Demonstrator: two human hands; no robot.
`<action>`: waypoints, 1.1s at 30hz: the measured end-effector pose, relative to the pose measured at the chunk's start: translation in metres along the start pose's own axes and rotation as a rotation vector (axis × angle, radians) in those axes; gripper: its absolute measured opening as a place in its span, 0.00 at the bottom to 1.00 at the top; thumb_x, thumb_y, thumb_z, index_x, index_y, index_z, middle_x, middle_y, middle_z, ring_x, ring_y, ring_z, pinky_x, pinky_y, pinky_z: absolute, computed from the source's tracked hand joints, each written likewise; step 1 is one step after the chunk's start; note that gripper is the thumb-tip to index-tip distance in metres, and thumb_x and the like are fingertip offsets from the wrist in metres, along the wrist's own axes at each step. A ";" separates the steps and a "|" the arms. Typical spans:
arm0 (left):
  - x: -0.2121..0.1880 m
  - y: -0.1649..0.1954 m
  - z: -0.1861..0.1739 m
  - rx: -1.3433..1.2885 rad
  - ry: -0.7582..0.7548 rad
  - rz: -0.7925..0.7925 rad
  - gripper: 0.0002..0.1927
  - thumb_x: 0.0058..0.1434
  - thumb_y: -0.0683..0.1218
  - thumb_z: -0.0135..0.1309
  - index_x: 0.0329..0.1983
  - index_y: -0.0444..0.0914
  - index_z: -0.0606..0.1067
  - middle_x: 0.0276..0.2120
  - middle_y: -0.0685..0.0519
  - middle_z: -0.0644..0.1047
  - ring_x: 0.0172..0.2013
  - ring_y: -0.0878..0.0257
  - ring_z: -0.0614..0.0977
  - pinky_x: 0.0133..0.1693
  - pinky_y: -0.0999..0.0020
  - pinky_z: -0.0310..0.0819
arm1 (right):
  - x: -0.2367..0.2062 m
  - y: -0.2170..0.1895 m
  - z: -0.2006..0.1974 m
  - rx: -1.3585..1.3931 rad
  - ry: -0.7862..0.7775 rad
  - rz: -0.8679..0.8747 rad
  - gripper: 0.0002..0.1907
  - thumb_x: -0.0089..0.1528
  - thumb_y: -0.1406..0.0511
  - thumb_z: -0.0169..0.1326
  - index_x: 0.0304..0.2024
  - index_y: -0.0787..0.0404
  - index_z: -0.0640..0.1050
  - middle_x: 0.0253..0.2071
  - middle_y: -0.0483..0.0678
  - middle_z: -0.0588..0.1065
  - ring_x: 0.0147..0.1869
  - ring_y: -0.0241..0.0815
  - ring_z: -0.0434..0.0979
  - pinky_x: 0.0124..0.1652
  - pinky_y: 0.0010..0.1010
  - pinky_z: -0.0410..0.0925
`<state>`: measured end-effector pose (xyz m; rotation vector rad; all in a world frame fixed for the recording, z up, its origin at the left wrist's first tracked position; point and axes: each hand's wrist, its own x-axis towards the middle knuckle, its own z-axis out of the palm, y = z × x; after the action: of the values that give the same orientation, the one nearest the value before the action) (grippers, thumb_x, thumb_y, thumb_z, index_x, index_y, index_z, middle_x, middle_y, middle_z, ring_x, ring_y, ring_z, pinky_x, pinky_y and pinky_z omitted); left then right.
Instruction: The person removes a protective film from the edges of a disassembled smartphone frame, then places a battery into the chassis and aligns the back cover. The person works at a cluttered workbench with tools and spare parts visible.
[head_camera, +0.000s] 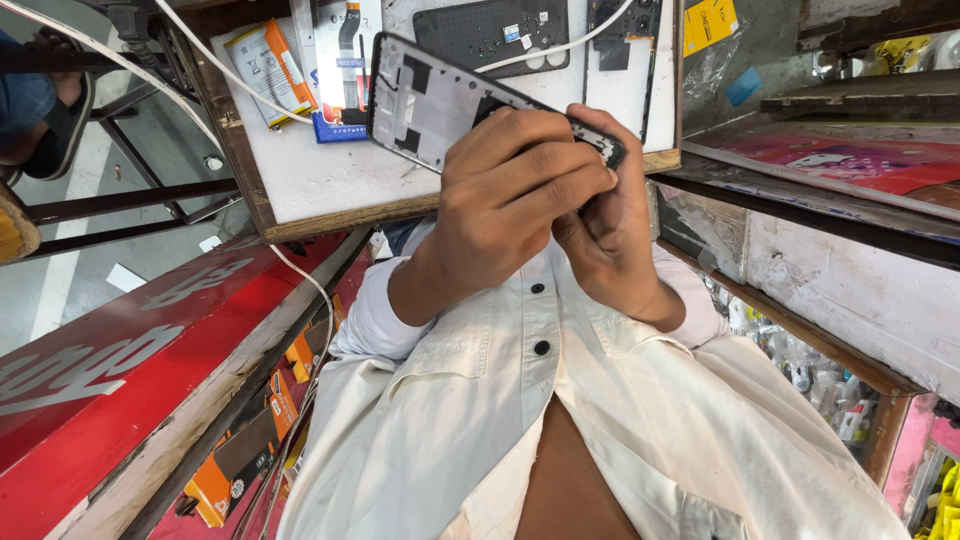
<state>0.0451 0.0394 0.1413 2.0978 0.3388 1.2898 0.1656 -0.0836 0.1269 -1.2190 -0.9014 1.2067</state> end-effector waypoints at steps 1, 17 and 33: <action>0.000 0.000 0.000 0.007 0.004 -0.002 0.11 0.55 0.36 0.62 0.42 0.34 0.80 0.39 0.52 0.79 0.43 0.56 0.80 0.40 0.61 0.75 | 0.001 0.002 0.001 -0.034 -0.013 -0.030 0.39 0.67 0.85 0.45 0.75 0.61 0.48 0.65 0.52 0.62 0.71 0.38 0.65 0.71 0.27 0.61; -0.010 0.005 0.009 0.092 0.118 -0.018 0.14 0.59 0.32 0.66 0.47 0.29 0.77 0.39 0.47 0.78 0.40 0.53 0.80 0.39 0.62 0.78 | -0.001 0.005 0.001 0.047 0.015 -0.012 0.36 0.69 0.83 0.41 0.77 0.62 0.49 0.65 0.50 0.61 0.69 0.35 0.64 0.67 0.22 0.61; -0.010 -0.019 -0.020 0.303 0.384 -0.244 0.12 0.60 0.30 0.68 0.43 0.32 0.79 0.35 0.50 0.78 0.37 0.57 0.79 0.34 0.67 0.72 | -0.005 0.004 0.001 -0.014 0.158 -0.066 0.33 0.73 0.79 0.50 0.74 0.64 0.51 0.63 0.55 0.67 0.66 0.38 0.71 0.65 0.24 0.67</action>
<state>0.0249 0.0570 0.1282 1.9550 0.9787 1.5625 0.1635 -0.0886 0.1235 -1.2675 -0.8274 1.0379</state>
